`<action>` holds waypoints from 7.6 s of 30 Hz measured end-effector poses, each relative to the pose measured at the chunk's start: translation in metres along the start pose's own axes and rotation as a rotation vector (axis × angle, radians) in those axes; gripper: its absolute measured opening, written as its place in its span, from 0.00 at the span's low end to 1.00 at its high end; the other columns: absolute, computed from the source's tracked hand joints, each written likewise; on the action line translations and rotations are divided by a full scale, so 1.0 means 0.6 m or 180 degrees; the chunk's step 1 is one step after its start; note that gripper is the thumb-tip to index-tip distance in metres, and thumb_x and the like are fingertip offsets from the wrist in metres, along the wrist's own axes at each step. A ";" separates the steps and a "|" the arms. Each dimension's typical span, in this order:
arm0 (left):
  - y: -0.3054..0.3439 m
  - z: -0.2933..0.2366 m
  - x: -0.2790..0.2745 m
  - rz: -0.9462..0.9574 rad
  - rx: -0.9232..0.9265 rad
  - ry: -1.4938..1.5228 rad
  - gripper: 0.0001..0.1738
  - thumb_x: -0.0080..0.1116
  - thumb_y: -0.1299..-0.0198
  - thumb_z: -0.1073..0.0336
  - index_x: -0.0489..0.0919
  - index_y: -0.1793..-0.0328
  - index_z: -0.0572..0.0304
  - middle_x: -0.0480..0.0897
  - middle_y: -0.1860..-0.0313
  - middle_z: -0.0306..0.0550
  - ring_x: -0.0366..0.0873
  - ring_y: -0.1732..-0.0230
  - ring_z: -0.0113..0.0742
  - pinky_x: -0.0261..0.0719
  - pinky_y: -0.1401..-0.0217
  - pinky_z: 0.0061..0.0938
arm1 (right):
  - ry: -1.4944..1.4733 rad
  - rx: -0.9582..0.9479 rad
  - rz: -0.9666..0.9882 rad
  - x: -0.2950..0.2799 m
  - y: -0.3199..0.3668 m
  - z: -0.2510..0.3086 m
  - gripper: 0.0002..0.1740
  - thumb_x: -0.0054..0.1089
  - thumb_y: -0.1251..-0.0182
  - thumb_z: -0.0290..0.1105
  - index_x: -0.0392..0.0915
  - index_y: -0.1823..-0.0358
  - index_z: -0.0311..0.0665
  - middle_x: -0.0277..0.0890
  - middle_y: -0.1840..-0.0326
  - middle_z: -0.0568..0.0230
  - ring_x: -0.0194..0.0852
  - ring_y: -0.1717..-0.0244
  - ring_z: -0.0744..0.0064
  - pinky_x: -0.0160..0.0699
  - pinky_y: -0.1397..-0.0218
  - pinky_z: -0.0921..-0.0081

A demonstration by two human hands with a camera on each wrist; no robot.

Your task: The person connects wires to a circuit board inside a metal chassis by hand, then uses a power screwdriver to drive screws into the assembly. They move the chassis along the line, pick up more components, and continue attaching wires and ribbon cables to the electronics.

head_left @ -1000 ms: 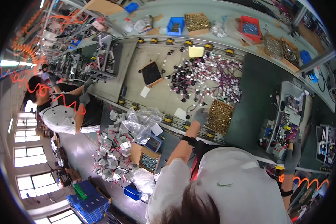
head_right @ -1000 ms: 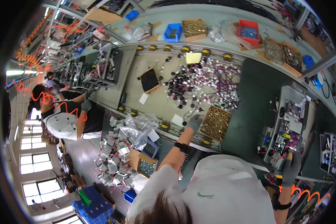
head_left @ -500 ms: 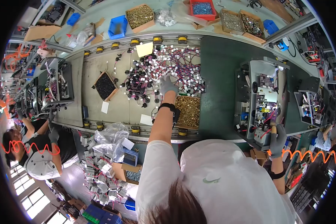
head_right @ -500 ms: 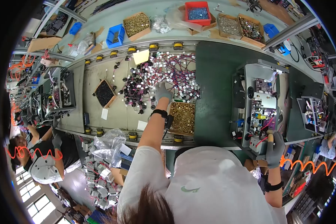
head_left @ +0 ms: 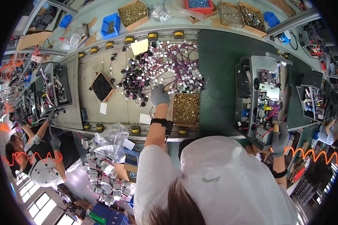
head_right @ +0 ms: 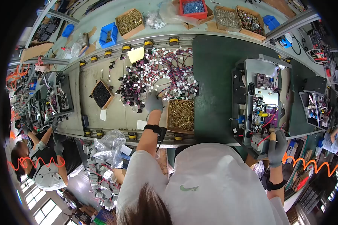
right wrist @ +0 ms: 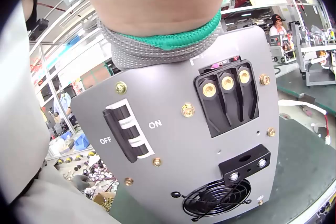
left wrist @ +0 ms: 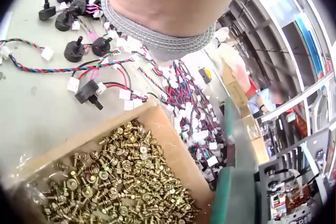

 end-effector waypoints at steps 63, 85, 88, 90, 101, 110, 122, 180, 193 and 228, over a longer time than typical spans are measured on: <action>0.226 -0.013 -0.287 -0.0608 -0.0527 0.3655 0.11 0.51 0.45 0.67 0.76 0.59 0.64 0.78 0.73 0.41 0.72 0.74 0.25 0.69 0.72 0.21 | 0.0408 -0.1310 -0.0406 -0.042 0.034 0.072 0.13 0.48 0.39 0.28 0.74 0.54 0.34 0.72 0.52 0.51 0.70 0.50 0.51 0.68 0.45 0.64; 0.421 -0.378 -0.325 0.2267 0.1770 0.3559 0.10 0.52 0.38 0.64 0.75 0.58 0.63 0.77 0.65 0.43 0.73 0.65 0.28 0.74 0.59 0.25 | -0.0318 -0.2100 0.0817 0.025 0.082 0.170 0.08 0.58 0.51 0.27 0.77 0.68 0.35 0.68 0.69 0.53 0.70 0.68 0.53 0.68 0.67 0.63; 0.416 -0.384 -0.330 0.1196 0.2253 0.3083 0.08 0.53 0.40 0.66 0.75 0.57 0.62 0.77 0.63 0.46 0.75 0.61 0.36 0.74 0.54 0.28 | -0.0124 -0.2176 0.0278 0.002 0.072 0.173 0.08 0.59 0.52 0.27 0.78 0.68 0.35 0.68 0.70 0.55 0.70 0.68 0.55 0.67 0.67 0.64; 0.424 -0.395 -0.328 0.1157 0.2483 0.3027 0.08 0.53 0.41 0.66 0.75 0.57 0.61 0.76 0.61 0.47 0.75 0.59 0.39 0.73 0.53 0.30 | 0.0018 -0.2196 -0.0127 -0.017 0.071 0.179 0.07 0.58 0.54 0.24 0.79 0.70 0.36 0.67 0.71 0.57 0.70 0.66 0.55 0.67 0.67 0.64; 0.466 -0.466 -0.321 0.1547 0.3515 0.2562 0.19 0.57 0.46 0.68 0.73 0.46 0.54 0.72 0.57 0.46 0.73 0.57 0.41 0.73 0.53 0.32 | 0.0057 -0.1870 0.0166 -0.030 0.020 0.130 0.15 0.49 0.56 0.17 0.75 0.63 0.35 0.71 0.67 0.52 0.72 0.64 0.48 0.69 0.65 0.61; 0.393 -0.349 -0.269 0.1693 0.1770 0.3601 0.26 0.56 0.40 0.67 0.66 0.35 0.63 0.75 0.46 0.46 0.71 0.56 0.27 0.71 0.48 0.24 | -0.0384 -0.1513 0.0321 -0.107 -0.053 0.106 0.11 0.58 0.47 0.21 0.79 0.60 0.30 0.78 0.66 0.57 0.77 0.63 0.67 0.71 0.58 0.76; 0.345 -0.204 -0.197 0.1319 0.0610 0.3898 0.21 0.48 0.39 0.73 0.68 0.39 0.70 0.77 0.52 0.46 0.73 0.54 0.28 0.71 0.53 0.19 | -0.0068 -0.0811 0.0357 -0.009 -0.295 -0.063 0.16 0.58 0.48 0.21 0.81 0.57 0.40 0.80 0.69 0.58 0.78 0.70 0.70 0.76 0.65 0.74; 0.341 -0.181 -0.156 0.0833 0.0042 0.3589 0.14 0.52 0.39 0.65 0.75 0.47 0.60 0.79 0.62 0.42 0.72 0.67 0.25 0.73 0.61 0.22 | 0.2391 -0.1489 0.0936 0.179 -0.499 -0.199 0.14 0.72 0.70 0.31 0.82 0.76 0.38 0.80 0.71 0.56 0.78 0.66 0.62 0.75 0.63 0.71; 0.348 -0.188 -0.165 0.0895 0.0147 0.3463 0.14 0.51 0.38 0.65 0.75 0.48 0.63 0.79 0.63 0.42 0.74 0.64 0.27 0.73 0.58 0.20 | 0.2021 -0.1572 0.0780 0.112 -0.384 -0.062 0.11 0.64 0.53 0.38 0.83 0.70 0.42 0.77 0.67 0.48 0.76 0.63 0.49 0.73 0.58 0.60; 0.326 -0.356 -0.078 0.2370 0.0830 0.3037 0.17 0.52 0.41 0.66 0.75 0.45 0.64 0.80 0.60 0.40 0.71 0.68 0.22 0.70 0.66 0.17 | -0.0102 -0.1312 -0.0605 -0.024 0.090 0.027 0.06 0.61 0.47 0.35 0.78 0.73 0.42 0.72 0.77 0.63 0.72 0.75 0.62 0.71 0.73 0.69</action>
Point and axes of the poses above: each hand's wrist, its own y-axis away from the middle knuckle, its own x-axis out of the palm, z = x × y, the point moved 8 cm from there along -y, towards the middle knuckle
